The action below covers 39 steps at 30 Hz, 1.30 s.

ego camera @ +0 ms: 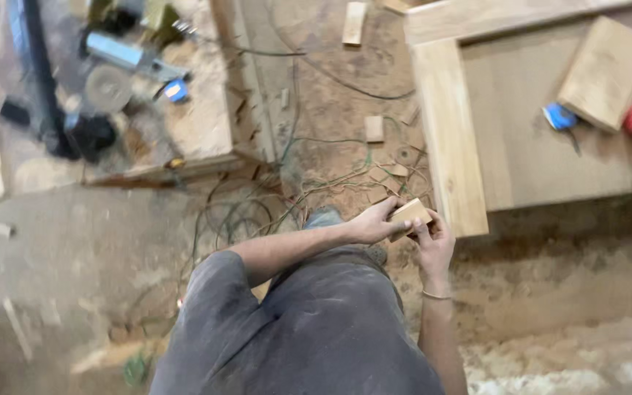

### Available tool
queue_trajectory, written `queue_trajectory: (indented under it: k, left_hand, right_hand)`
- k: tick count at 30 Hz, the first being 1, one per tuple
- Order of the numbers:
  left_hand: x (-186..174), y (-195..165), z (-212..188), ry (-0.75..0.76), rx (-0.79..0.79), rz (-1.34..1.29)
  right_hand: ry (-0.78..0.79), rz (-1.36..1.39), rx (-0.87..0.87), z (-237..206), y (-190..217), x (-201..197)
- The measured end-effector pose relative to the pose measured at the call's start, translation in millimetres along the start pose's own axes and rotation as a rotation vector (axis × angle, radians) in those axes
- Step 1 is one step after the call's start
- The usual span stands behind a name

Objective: The person uses an angle grinder to smooth the edges of a wooden plank, then positions and fastens it to a wooden frame using a nail gun. The person continues to smooth the frame edges with the angle grinder.

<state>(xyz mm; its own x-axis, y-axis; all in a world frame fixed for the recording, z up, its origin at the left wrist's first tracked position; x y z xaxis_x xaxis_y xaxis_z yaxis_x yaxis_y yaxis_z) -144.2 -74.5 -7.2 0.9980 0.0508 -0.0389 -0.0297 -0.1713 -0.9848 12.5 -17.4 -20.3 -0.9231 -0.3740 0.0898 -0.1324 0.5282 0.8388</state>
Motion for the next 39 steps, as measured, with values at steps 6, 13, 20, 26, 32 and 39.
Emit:
queue_trajectory:
  k: [6,13,20,26,32,39]
  left_hand:
    - [-95.1,42.5,-48.2,-0.371,-0.04,-0.14]
    - [-384.1,34.0,-45.0,-0.976,-0.01,-0.731]
    - [-677.1,-20.2,-74.2,-1.645,0.026,0.072]
    - [-776.6,-10.3,-45.5,-1.413,-0.254,0.183]
    - [-801.9,3.0,1.3,-1.403,0.088,-0.299]
    - [-815.6,-13.9,-15.0,-1.576,0.218,-0.343]
  right_hand:
    - [0.377,-0.149,0.088,50.6,-5.6,110.6]
    - [0.23,-0.225,0.313,119.4,4.8,161.6]
    - [0.032,-0.395,0.449,155.7,4.4,150.6]
    - [-0.105,-0.451,0.495,157.0,28.6,149.0]
    - [-0.302,-0.558,0.707,131.3,23.2,129.2]
    - [-0.281,-0.453,0.861,110.7,-19.5,103.0]
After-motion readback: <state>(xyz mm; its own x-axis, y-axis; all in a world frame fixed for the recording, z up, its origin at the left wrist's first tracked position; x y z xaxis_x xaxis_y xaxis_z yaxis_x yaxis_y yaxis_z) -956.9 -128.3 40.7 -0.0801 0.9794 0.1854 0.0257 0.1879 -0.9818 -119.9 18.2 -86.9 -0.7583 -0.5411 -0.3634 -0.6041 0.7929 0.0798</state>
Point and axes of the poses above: each hand's wrist, its own z-axis towards the middle knuckle, its own x-axis out of the palm, y = z × x, the point moved 8 cm from there along z, towards the middle knuckle, and after that the axes turned 13 degrees about x, right-handed, at the moved point
